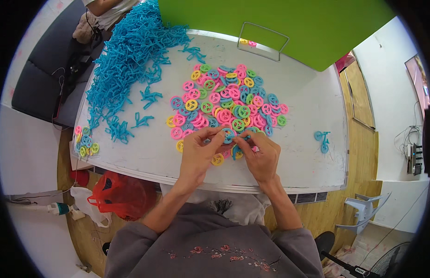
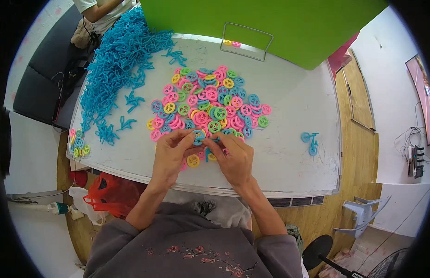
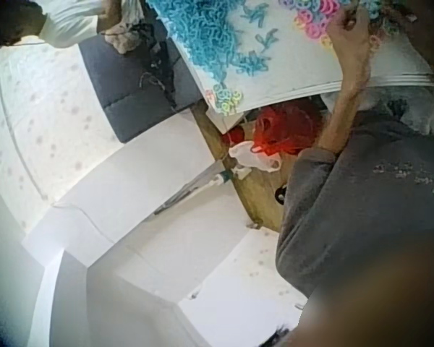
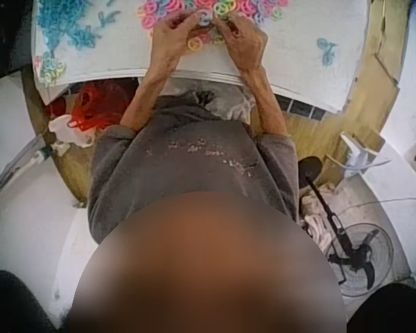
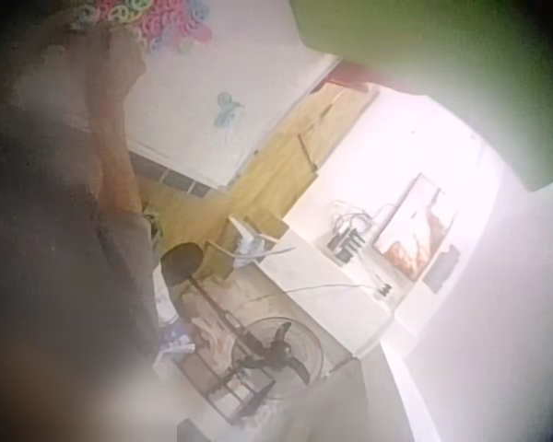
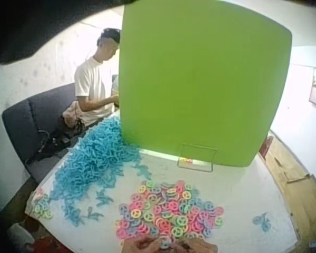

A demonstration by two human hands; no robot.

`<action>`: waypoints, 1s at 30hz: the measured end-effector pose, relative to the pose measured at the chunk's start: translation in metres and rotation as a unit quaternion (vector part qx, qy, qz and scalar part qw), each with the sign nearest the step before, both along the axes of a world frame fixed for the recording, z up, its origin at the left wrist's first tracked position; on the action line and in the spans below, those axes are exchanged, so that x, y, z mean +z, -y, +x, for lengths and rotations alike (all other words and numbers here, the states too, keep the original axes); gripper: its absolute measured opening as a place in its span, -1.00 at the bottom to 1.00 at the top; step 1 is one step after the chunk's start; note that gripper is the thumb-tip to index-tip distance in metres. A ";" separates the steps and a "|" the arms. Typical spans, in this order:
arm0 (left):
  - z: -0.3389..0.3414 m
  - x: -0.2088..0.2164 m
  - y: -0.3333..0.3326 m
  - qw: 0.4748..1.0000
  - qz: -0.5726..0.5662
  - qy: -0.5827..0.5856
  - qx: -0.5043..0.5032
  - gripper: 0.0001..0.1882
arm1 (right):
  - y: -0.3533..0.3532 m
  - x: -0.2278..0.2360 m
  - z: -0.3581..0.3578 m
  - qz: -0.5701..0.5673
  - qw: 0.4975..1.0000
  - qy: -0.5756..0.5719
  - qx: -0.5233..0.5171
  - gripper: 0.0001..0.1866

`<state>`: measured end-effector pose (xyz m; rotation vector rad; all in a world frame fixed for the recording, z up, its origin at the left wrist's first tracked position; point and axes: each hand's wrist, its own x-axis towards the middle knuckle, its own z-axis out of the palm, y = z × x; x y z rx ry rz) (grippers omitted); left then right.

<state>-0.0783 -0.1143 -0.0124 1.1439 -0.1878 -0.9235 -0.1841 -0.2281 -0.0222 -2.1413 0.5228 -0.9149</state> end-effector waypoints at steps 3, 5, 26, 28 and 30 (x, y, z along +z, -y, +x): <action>0.006 -0.002 -0.003 0.998 0.022 0.051 -0.027 -0.79 | -0.004 0.002 0.000 0.009 1.000 0.006 0.006 -0.87; 0.007 -0.001 -0.003 0.996 0.034 0.075 -0.036 -0.80 | -0.006 0.006 0.000 0.008 1.000 0.004 0.009 -0.88; 0.001 0.003 0.000 0.987 -0.070 0.144 -0.003 -0.78 | -0.002 0.019 -0.004 0.021 0.998 0.032 0.050 -0.81; 0.002 0.004 -0.001 0.985 -0.065 0.156 -0.020 -0.78 | -0.002 0.019 -0.005 0.023 0.998 0.025 0.050 -0.76; 0.004 0.004 -0.001 0.984 -0.057 0.163 -0.034 -0.78 | -0.003 0.026 -0.008 0.120 0.991 0.021 0.049 -0.73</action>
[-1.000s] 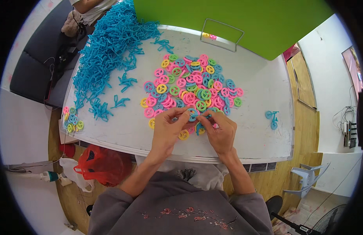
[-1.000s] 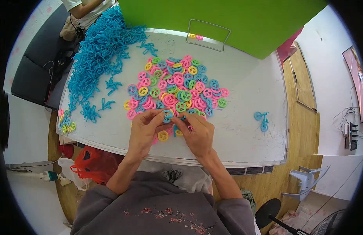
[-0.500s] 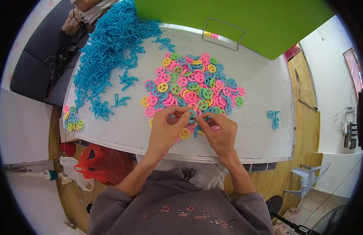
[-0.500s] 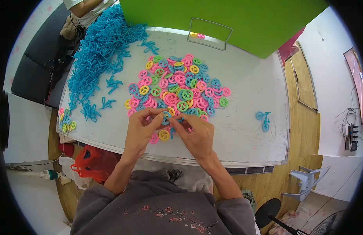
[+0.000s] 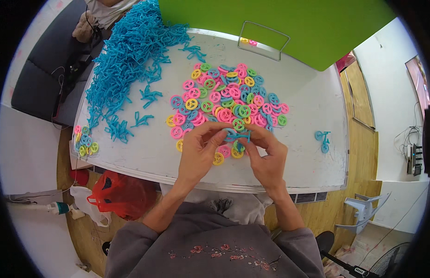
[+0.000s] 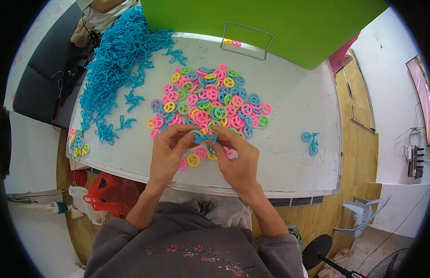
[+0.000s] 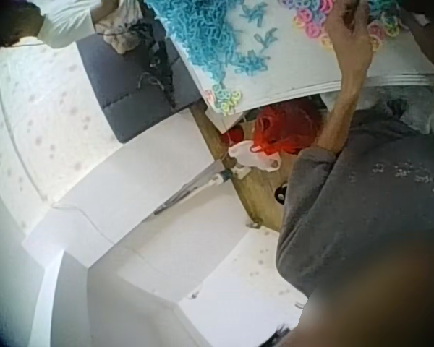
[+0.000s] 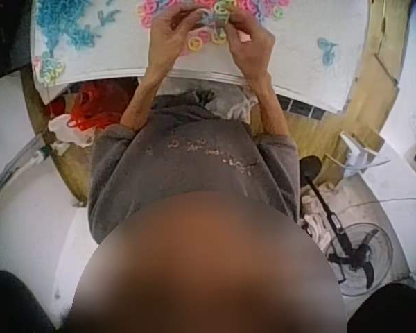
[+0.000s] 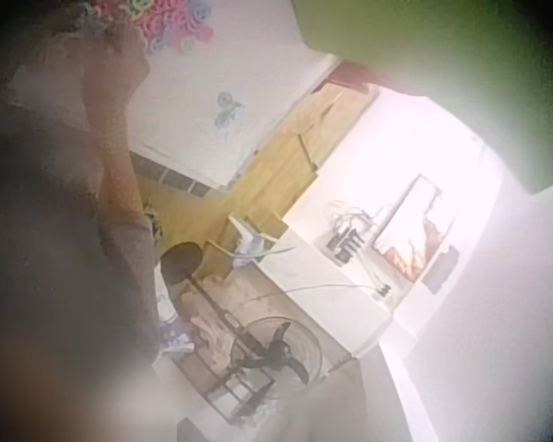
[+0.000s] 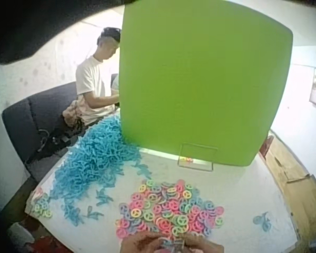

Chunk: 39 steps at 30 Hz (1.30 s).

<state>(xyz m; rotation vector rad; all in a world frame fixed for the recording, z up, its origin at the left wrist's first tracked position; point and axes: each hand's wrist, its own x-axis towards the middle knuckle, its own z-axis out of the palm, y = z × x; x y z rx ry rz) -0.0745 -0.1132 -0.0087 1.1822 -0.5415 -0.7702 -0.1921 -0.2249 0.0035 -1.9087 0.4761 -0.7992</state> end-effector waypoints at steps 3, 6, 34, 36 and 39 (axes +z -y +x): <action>0.005 0.005 -0.003 0.999 0.033 -0.010 -0.022 -0.78 | 0.011 0.006 -0.010 0.199 0.978 -0.024 0.055 -0.69; 0.008 0.010 -0.002 0.995 0.067 -0.053 -0.057 -0.77 | 0.019 0.019 -0.019 0.338 0.931 -0.045 0.128 -0.66; 0.014 0.005 -0.025 0.805 0.295 0.515 0.004 -0.67 | 0.023 -0.023 -0.014 0.112 0.994 -0.019 0.012 -0.77; 0.014 0.003 -0.024 0.801 0.295 0.521 -0.004 -0.67 | 0.021 -0.025 -0.013 0.108 0.994 -0.024 0.012 -0.78; 0.019 -0.007 -0.023 0.802 0.299 0.516 -0.025 -0.68 | 0.020 -0.025 -0.011 0.101 0.994 -0.032 0.012 -0.78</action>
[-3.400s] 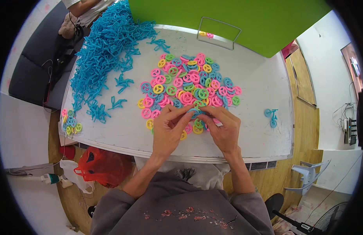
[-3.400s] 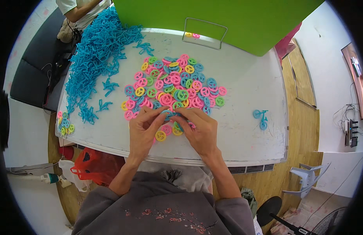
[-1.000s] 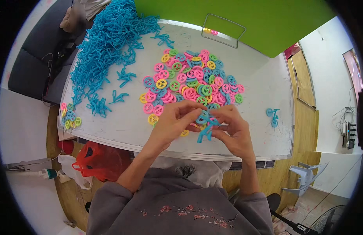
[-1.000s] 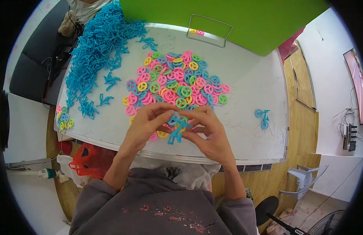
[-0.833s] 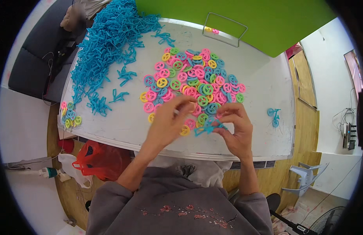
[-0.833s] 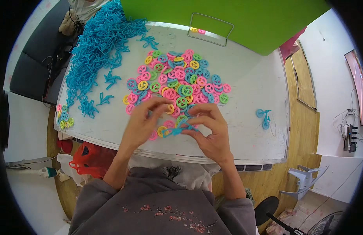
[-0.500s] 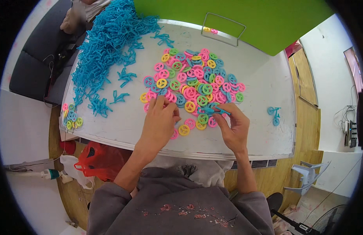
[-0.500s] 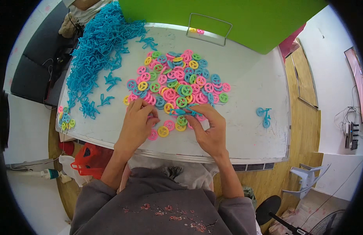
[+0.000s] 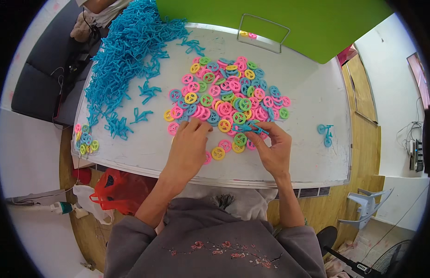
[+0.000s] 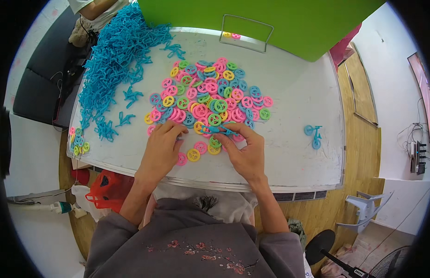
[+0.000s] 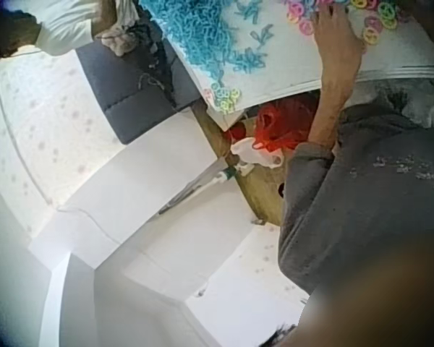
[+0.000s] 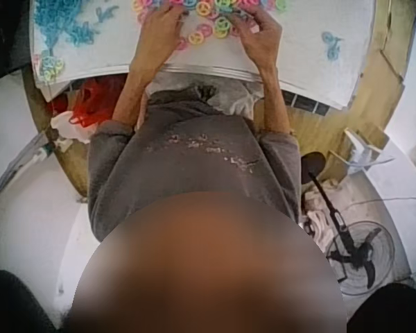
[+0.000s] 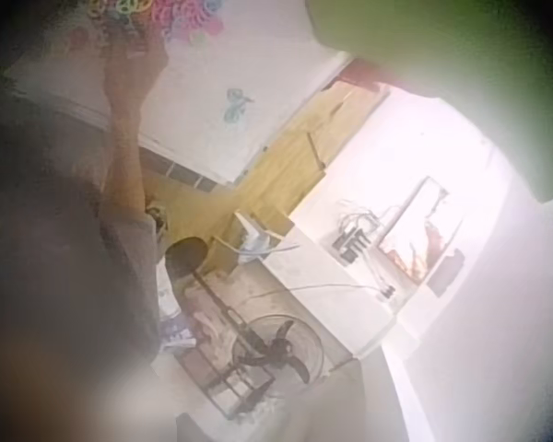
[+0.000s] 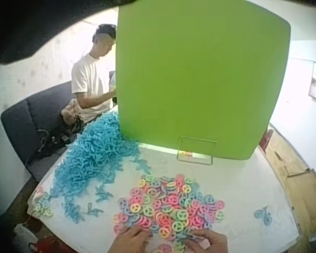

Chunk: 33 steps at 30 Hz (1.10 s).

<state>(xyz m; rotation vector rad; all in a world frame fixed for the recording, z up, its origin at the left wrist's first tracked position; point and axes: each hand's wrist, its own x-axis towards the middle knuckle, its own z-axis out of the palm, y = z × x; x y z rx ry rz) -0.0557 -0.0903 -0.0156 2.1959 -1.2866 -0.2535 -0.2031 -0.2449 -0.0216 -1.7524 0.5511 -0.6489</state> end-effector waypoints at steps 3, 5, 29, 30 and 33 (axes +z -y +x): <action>0.005 0.001 0.003 0.999 -0.036 -0.039 -0.007 -0.70 | -0.001 0.003 0.003 -0.002 1.000 -0.004 -0.001 -0.78; 0.006 0.009 0.001 0.995 -0.080 -0.064 -0.011 -0.70 | -0.001 0.002 0.001 -0.001 1.000 -0.005 -0.007 -0.78; 0.010 0.010 -0.005 0.999 -0.014 0.048 -0.018 -0.62 | -0.004 0.005 -0.003 -0.014 0.999 -0.022 -0.027 -0.81; 0.012 0.009 -0.005 0.998 -0.007 0.056 -0.030 -0.63 | -0.004 0.003 -0.002 -0.022 0.999 -0.016 -0.023 -0.81; 0.011 0.008 -0.002 0.997 -0.021 0.058 -0.043 -0.66 | -0.005 0.003 -0.001 -0.029 0.999 -0.009 -0.020 -0.81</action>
